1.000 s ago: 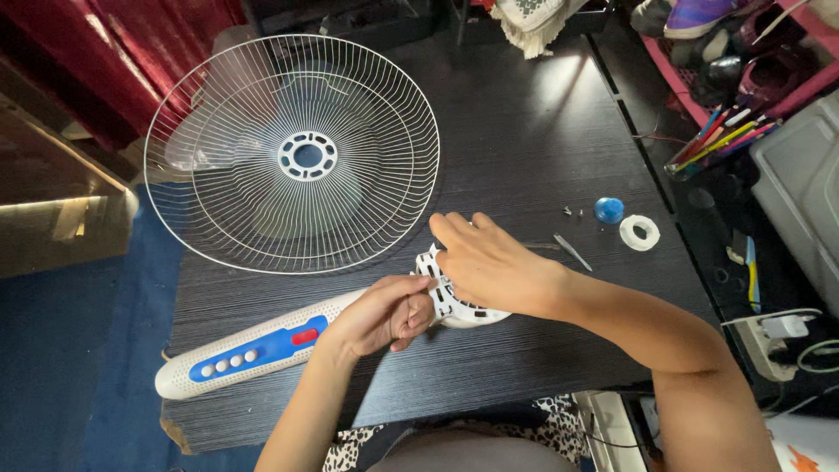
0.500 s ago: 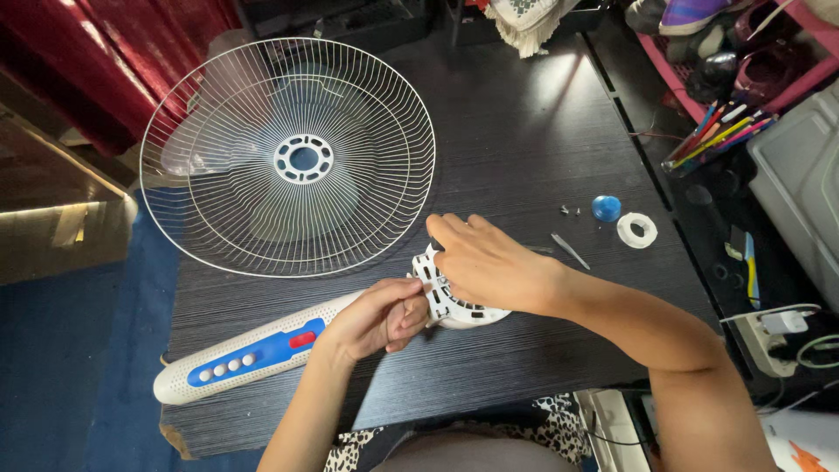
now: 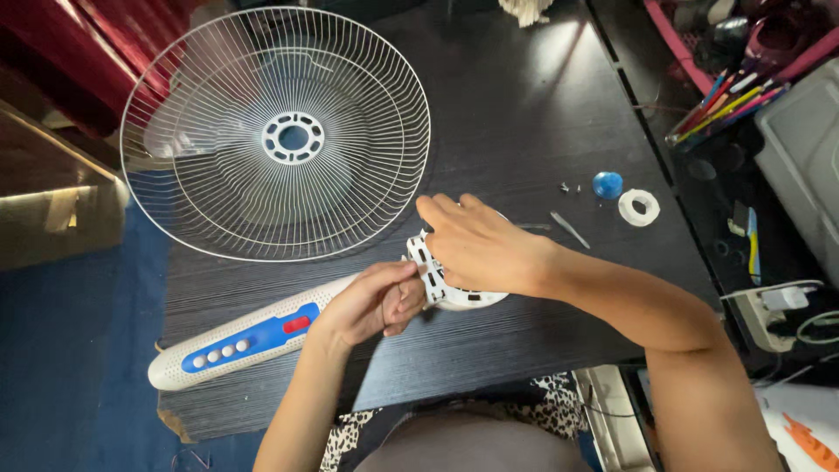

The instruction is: The person removes the front grill of a handheld electric fan, then uses a screwdriver to loosen and remove screws from the fan's motor housing. The person continues to unscrew and remove additional screws from the fan's neck joint.

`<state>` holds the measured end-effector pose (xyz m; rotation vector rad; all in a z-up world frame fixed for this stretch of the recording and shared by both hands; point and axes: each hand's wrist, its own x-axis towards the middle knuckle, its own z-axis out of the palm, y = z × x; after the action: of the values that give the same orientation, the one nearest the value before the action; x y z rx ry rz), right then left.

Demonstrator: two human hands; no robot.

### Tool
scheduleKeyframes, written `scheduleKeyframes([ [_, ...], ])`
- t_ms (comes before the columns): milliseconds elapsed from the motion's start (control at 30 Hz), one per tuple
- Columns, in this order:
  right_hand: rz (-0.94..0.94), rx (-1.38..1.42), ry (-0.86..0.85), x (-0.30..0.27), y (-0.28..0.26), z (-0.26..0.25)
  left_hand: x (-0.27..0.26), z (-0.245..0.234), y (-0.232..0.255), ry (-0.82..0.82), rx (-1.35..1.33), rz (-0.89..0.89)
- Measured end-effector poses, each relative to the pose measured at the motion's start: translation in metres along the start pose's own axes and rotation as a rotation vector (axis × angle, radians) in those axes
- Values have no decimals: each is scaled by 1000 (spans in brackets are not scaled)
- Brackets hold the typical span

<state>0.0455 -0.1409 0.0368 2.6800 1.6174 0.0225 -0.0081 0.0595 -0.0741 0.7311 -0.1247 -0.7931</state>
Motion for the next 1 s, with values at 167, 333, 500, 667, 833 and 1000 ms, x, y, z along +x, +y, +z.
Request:
scheduleKeyframes([
  [167, 14, 119, 20, -3, 3, -31, 0, 7, 5, 35, 14, 0],
  [333, 168, 261, 145, -37, 36, -70, -2, 10, 6, 68, -4, -28],
  [500, 473, 203, 171, -91, 102, -57, -19, 8, 3, 187, 63, 101],
  [667, 775, 223, -106, -107, 179, 45, -45, -3, 8, 370, 39, 248],
  [833, 944, 345, -164, -131, 214, 125, -63, -14, 6, 485, -30, 311],
  [1000, 956, 327, -184, -136, 225, 145, -77, -20, 1, 600, 22, 373],
])
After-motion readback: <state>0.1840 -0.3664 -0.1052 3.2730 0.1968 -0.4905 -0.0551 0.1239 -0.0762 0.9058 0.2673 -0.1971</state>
